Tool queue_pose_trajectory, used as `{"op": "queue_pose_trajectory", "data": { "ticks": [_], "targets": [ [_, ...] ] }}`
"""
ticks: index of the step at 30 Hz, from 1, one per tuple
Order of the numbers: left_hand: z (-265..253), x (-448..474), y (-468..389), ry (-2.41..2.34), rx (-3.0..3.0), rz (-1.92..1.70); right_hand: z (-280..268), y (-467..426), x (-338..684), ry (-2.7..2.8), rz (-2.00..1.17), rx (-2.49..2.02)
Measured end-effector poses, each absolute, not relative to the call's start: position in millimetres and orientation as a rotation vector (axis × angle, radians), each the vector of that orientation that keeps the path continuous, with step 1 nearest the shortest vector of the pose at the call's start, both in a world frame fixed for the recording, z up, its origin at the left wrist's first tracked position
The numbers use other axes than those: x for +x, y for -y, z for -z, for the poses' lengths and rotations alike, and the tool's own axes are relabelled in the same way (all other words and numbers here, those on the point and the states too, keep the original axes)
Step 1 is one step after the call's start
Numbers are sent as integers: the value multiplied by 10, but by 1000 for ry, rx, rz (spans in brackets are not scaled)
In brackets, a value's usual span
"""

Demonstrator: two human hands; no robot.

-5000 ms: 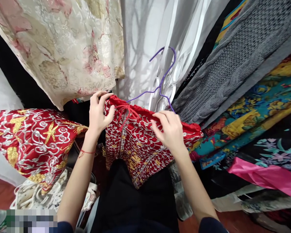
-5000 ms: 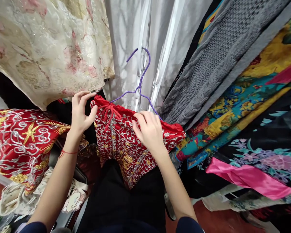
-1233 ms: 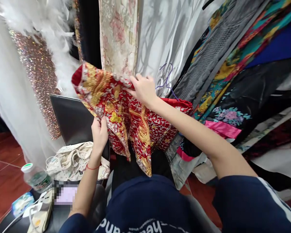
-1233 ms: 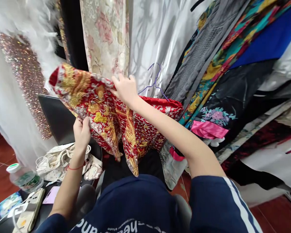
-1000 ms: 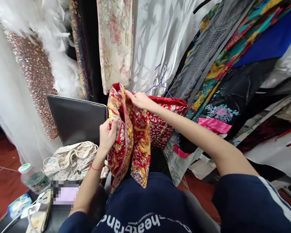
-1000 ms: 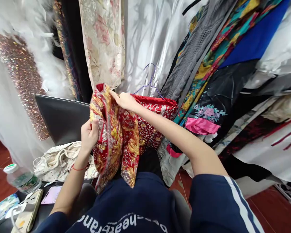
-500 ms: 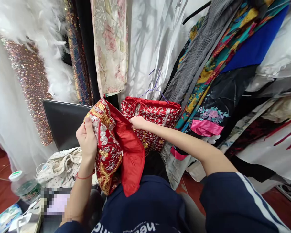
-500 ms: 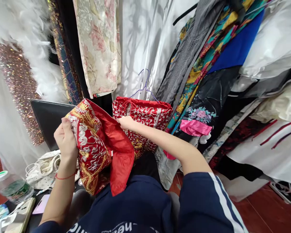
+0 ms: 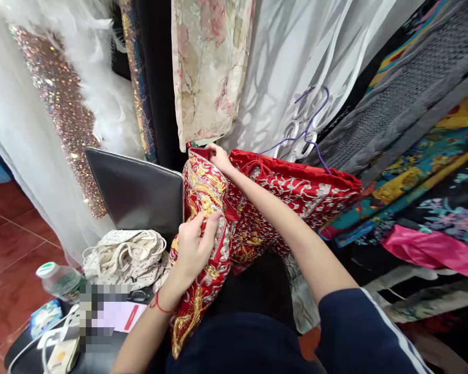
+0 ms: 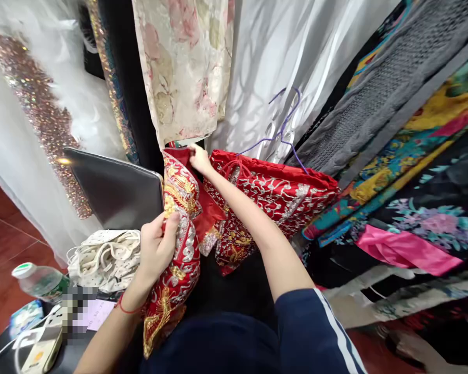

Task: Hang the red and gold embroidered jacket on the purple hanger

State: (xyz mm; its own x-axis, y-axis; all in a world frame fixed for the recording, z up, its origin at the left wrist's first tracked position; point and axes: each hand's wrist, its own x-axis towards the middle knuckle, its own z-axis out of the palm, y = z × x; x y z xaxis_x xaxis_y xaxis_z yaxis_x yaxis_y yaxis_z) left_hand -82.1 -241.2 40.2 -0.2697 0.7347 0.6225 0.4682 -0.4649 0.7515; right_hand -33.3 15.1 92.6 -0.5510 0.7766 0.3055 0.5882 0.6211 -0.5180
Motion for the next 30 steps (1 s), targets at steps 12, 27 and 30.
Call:
{"op": "queue_pose_trajectory", "data": {
  "ticks": [12,27,30],
  "targets": [
    [-624,-913,1466,-1947,1876,-1249,-1820,-455,671,2181,514,-1601],
    [-803,-511,-291,-1637,2032,-1727,-1620,87,1707,2286,969,-891],
    [-975,-484,-308,-1543,2071,-1777,-1722,187,2111,2010,899,-1233]
  ]
}}
